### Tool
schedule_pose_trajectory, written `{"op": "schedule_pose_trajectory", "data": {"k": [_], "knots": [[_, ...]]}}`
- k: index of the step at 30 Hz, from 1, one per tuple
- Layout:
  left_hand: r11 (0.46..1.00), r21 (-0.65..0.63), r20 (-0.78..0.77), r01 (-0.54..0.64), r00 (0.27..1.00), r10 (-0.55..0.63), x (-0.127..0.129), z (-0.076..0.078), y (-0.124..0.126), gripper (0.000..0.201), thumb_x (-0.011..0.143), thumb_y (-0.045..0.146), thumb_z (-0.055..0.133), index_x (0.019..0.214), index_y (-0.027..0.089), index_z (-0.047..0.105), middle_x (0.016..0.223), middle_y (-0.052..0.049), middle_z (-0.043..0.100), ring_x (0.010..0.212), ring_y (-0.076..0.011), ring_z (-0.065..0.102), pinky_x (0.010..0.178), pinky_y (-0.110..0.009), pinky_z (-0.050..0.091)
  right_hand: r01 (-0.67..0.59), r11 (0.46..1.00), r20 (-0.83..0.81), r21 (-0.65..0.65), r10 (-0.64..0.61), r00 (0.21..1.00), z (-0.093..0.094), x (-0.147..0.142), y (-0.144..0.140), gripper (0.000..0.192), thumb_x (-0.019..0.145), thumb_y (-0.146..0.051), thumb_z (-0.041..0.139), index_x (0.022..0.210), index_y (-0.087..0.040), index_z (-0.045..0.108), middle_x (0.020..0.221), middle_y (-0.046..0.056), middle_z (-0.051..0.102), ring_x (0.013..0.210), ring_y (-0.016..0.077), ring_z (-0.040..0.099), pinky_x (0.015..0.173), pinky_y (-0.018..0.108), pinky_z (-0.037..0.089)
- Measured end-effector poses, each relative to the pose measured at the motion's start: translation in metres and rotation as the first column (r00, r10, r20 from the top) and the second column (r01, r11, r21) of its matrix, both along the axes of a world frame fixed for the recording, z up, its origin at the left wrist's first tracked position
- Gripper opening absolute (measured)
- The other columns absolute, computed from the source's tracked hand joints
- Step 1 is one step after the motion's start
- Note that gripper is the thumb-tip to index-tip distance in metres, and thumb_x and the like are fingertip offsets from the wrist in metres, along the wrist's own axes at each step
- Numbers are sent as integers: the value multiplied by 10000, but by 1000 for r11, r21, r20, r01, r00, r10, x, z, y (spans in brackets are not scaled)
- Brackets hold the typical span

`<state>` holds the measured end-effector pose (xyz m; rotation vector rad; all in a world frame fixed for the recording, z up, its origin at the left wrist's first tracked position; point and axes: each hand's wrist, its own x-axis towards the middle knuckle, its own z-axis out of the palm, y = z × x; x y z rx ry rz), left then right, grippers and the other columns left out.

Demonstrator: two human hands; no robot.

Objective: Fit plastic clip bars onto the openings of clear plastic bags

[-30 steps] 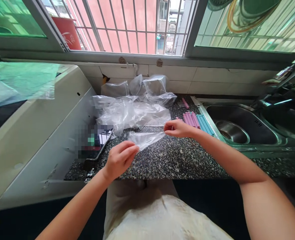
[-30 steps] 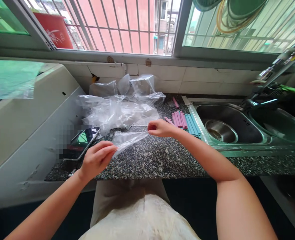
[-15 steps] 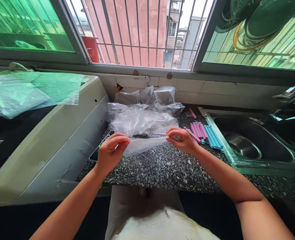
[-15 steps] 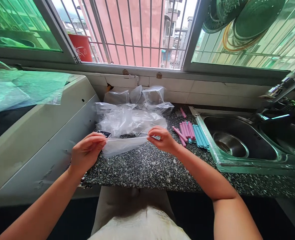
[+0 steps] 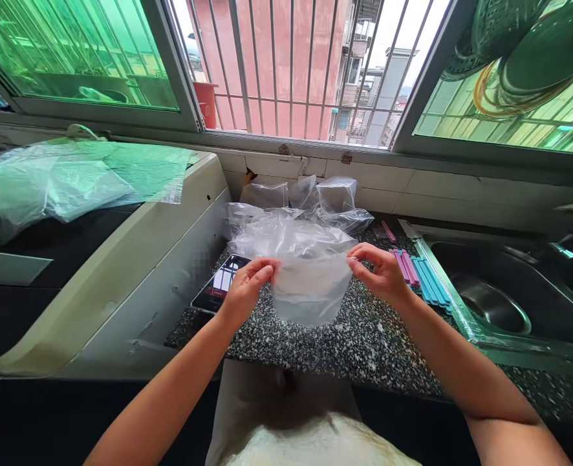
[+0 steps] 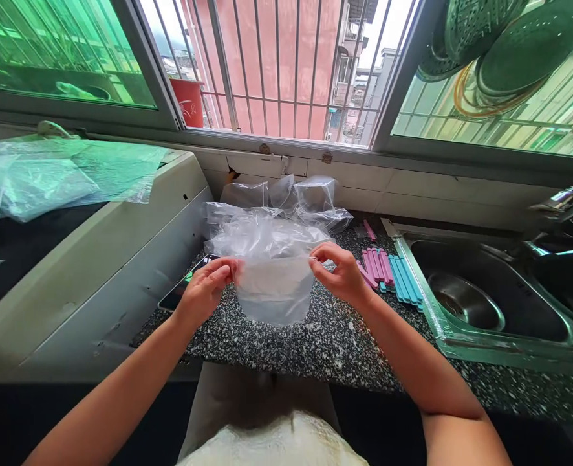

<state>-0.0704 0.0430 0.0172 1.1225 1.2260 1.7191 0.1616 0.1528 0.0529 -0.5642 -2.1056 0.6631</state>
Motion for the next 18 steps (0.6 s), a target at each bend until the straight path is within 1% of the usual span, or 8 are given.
{"op": "schedule_pose_trajectory", "data": {"k": [2, 4, 7, 9, 13, 15, 18], "knots": [[999, -32, -25, 4, 1000, -5, 3, 2, 4, 359, 627, 483, 704, 721, 139, 660, 651, -21, 610, 602, -109, 515, 577, -230, 435, 10, 1000, 3, -29, -10, 1000, 2, 3, 1, 133, 781, -254, 550, 663, -194, 550, 728, 23, 609, 687, 134, 559, 644, 289, 464], [998, -64, -52, -16, 999, 12, 8, 4, 9, 355, 607, 476, 723, 693, 139, 653, 617, -6, 592, 577, -97, 496, 557, -220, 418, 13, 998, -1, -55, -13, 1000, 4, 5, 1, 132, 774, -263, 558, 660, -196, 548, 725, 23, 604, 682, 134, 555, 639, 289, 466], [996, -82, -45, -32, 999, 28, 13, 6, 16, 352, 570, 462, 751, 643, 138, 636, 578, 10, 572, 538, -82, 470, 525, -211, 394, 30, 994, -8, -109, -31, 999, 4, 9, 2, 136, 765, -278, 572, 660, -193, 553, 714, 18, 596, 671, 127, 545, 631, 277, 462], [996, -83, -25, -14, 1000, 12, 16, 5, 20, 354, 559, 460, 760, 639, 139, 634, 569, 16, 564, 528, -76, 463, 514, -206, 388, 41, 987, -19, -157, -45, 999, 3, 11, 3, 139, 763, -289, 579, 669, -188, 561, 692, 11, 585, 645, 117, 530, 608, 262, 451], [995, -74, -25, 59, 998, -61, 21, 0, 25, 346, 542, 435, 777, 634, 141, 619, 566, 21, 551, 534, -75, 470, 509, -201, 390, 59, 967, -60, -247, -76, 995, -2, 17, 6, 166, 766, -319, 580, 674, -181, 568, 647, -4, 557, 587, 99, 495, 552, 237, 419], [995, -60, -38, 79, 996, -81, 24, -1, 29, 331, 548, 415, 775, 622, 142, 605, 558, 26, 536, 532, -72, 465, 505, -199, 386, 74, 961, -66, -265, -94, 993, -3, 19, 8, 186, 760, -338, 589, 667, -178, 570, 642, -4, 558, 581, 98, 493, 545, 235, 416], [996, -44, -55, 74, 996, -76, 28, -1, 35, 286, 592, 389, 745, 622, 142, 603, 554, 31, 525, 526, -66, 451, 503, -196, 376, 98, 955, -49, -280, -116, 992, -3, 23, 8, 215, 748, -373, 608, 665, -177, 579, 639, 1, 564, 581, 103, 500, 544, 240, 424]]}}
